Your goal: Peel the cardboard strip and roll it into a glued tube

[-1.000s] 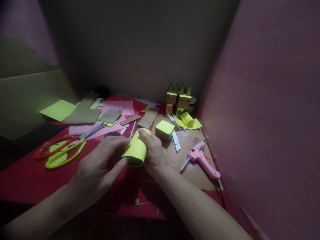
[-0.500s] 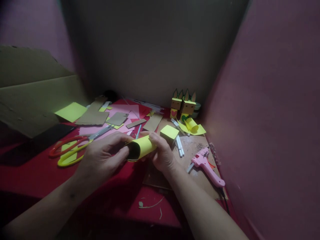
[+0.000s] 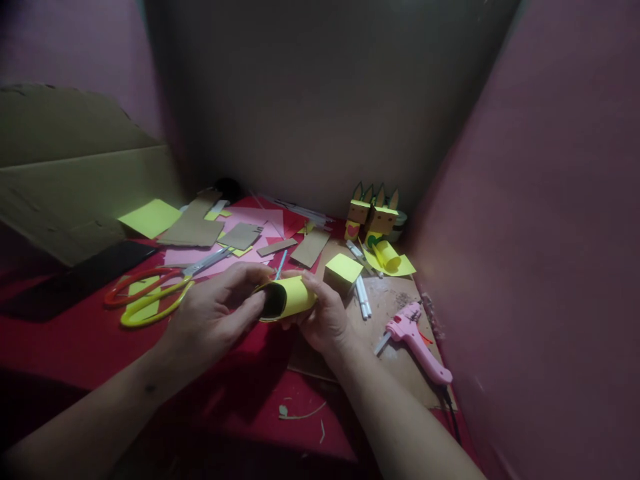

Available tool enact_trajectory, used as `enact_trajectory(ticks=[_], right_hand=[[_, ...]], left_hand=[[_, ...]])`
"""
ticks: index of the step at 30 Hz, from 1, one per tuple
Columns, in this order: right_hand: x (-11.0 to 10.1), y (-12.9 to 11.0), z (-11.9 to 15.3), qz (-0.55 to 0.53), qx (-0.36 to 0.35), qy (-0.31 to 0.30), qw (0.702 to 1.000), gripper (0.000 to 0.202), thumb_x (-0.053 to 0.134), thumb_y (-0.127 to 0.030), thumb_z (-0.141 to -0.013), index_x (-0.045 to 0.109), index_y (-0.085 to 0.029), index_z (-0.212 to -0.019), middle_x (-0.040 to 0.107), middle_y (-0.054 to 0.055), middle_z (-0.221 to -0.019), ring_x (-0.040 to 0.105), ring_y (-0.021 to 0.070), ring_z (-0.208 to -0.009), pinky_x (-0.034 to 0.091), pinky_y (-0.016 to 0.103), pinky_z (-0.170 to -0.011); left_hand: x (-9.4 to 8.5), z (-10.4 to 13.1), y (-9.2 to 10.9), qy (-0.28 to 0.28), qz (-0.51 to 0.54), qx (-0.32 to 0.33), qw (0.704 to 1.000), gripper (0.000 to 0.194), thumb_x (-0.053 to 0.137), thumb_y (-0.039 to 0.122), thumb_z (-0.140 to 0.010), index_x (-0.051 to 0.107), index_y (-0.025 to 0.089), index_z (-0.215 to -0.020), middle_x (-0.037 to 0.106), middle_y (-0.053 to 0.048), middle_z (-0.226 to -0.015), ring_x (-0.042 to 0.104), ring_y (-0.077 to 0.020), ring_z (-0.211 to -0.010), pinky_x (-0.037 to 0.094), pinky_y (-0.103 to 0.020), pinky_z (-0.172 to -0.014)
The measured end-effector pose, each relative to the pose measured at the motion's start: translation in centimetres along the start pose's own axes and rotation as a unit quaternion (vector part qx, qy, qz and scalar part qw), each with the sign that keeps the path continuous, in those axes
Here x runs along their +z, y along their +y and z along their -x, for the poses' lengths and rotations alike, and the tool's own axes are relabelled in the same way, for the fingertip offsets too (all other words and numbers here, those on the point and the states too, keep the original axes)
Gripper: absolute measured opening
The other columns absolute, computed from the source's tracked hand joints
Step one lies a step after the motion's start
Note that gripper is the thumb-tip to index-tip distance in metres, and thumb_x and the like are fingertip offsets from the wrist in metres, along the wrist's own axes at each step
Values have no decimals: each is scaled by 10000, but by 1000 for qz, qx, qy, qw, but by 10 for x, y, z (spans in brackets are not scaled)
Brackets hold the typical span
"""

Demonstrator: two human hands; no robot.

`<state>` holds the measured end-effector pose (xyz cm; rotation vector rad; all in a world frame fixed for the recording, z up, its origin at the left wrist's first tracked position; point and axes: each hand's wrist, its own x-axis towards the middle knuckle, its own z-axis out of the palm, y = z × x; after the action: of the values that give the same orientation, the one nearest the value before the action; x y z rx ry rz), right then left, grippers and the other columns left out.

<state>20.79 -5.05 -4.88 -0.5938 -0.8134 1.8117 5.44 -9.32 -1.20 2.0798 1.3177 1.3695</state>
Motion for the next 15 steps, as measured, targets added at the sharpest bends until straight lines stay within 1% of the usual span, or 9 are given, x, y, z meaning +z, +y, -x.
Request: enact_trajectory(ticks=[3, 4, 7, 9, 11, 13, 15], right_hand=[[-2, 1, -1, 2, 0, 1, 1000, 332, 675, -410, -693, 693, -144, -892, 647, 4, -598, 572, 134, -428, 470, 225, -313], [-2, 1, -1, 5, 5, 0, 1000, 342, 675, -422, -693, 694, -143, -891, 645, 4, -583, 566, 136, -411, 459, 226, -302], [-1, 3, -1, 13, 26, -1, 1000, 364, 666, -464, -695, 695, -137, -853, 627, 6, -529, 538, 140, -369, 433, 235, -282], [0, 4, -2, 20, 28, 5, 999, 364, 668, -470, -694, 695, -137, -840, 635, 12, -549, 545, 143, -397, 445, 242, -309], [-1, 3, -2, 31, 3, 27, 999, 344, 670, -451, -706, 691, -142, -856, 664, 22, -635, 578, 142, -488, 486, 243, -394], [-3, -4, -2, 60, -40, 44, 996, 348, 647, -459, -747, 676, -155, -914, 686, 36, -758, 613, 148, -613, 521, 255, -522], [-6, -16, 0, 122, -99, 32, 987, 397, 618, -504, -783, 645, -185, -1018, 684, 48, -885, 635, 174, -764, 528, 294, -666]], left_hand=[[2, -1, -1, 6, 32, 7, 999, 258, 538, 214, -841, 598, 203, -1092, 686, -13, -880, 649, -138, -727, 523, -231, -653], [2, -1, -1, 7, 35, 10, 999, 259, 539, 210, -843, 606, 201, -1093, 689, -16, -887, 653, -140, -738, 527, -234, -666], [1, -3, 0, 4, 9, 25, 1000, 170, 530, 202, -848, 666, 197, -950, 696, -16, -820, 646, -149, -724, 518, -247, -654], [0, -4, 1, 0, -6, 22, 1000, 160, 521, 210, -856, 679, 200, -876, 694, -16, -780, 641, -159, -723, 506, -253, -618], [-1, -3, 2, 0, -1, 2, 1000, 172, 515, 222, -863, 684, 202, -889, 695, -18, -767, 644, -167, -732, 499, -249, -582], [-2, -3, 1, 5, 11, -18, 1000, 179, 518, 230, -864, 689, 201, -908, 689, -15, -729, 643, -165, -702, 487, -241, -541], [-2, -3, 0, 11, 25, -31, 999, 178, 530, 229, -857, 696, 201, -913, 679, -6, -683, 633, -155, -645, 479, -232, -509]])
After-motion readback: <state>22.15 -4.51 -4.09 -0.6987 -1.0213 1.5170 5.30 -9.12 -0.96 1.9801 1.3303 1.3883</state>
